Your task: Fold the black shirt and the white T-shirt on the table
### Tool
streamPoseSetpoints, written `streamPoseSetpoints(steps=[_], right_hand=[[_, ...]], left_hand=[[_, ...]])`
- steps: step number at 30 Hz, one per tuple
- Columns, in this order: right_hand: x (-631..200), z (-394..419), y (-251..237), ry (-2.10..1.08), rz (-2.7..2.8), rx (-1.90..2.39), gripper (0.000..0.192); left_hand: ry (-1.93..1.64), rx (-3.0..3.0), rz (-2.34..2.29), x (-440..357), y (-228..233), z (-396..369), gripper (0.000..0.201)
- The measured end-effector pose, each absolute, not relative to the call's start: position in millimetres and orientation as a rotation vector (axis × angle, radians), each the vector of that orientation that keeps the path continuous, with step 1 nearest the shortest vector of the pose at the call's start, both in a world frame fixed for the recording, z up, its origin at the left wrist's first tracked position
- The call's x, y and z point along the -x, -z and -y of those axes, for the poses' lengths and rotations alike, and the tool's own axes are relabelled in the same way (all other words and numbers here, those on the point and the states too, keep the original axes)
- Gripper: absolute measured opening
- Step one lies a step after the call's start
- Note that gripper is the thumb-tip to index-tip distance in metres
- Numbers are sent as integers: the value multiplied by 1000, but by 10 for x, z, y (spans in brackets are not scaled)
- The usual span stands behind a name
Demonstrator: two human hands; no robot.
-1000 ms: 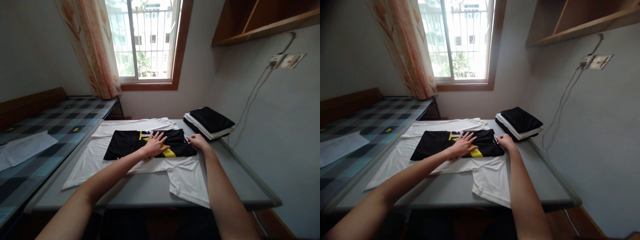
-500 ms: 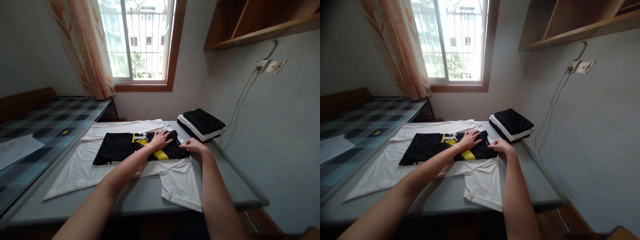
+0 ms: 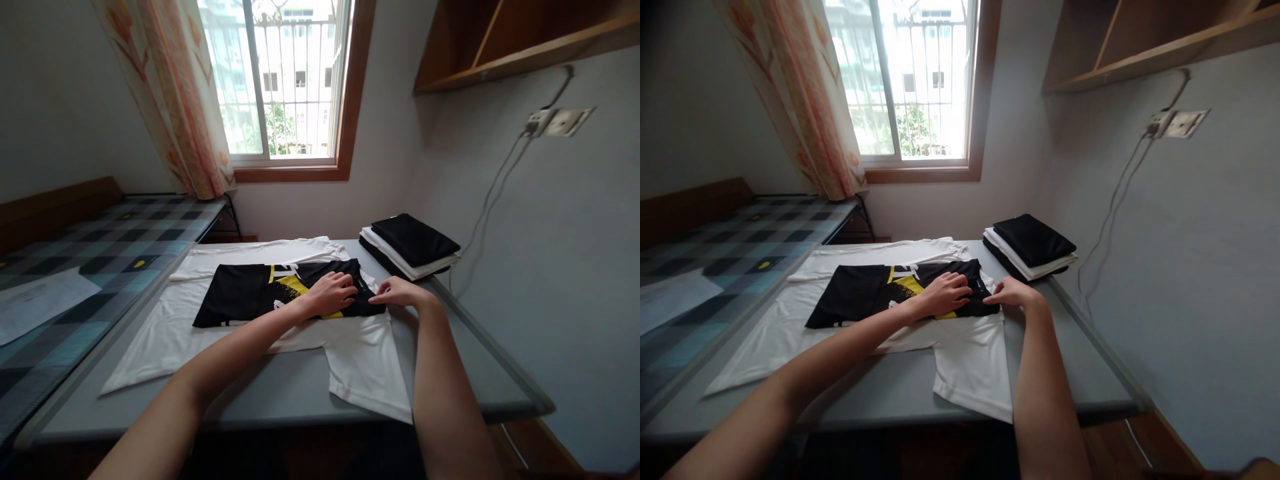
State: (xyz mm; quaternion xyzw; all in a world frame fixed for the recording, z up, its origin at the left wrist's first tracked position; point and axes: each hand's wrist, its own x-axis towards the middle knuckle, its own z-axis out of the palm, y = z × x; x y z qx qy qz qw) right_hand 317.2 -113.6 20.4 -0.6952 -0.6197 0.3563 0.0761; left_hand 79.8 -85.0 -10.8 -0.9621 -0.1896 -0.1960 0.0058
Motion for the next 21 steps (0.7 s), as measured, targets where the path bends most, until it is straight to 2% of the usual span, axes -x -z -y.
streamPoseSetpoints(steps=[4, 9, 21], right_hand=[[-3169, 1114, -195, -982, 1911, 1970, 34], [-3111, 1140, -223, -1058, 1825, 1940, 32], [-3106, 1047, -114, -1016, 1694, 2061, 37]], left_hand=[[769, 3118, 921, -724, 49, 925, 25], [1027, 3301, 1345, -750, 42, 988, 22], [1076, 3231, 1173, -717, 298, 1083, 20]])
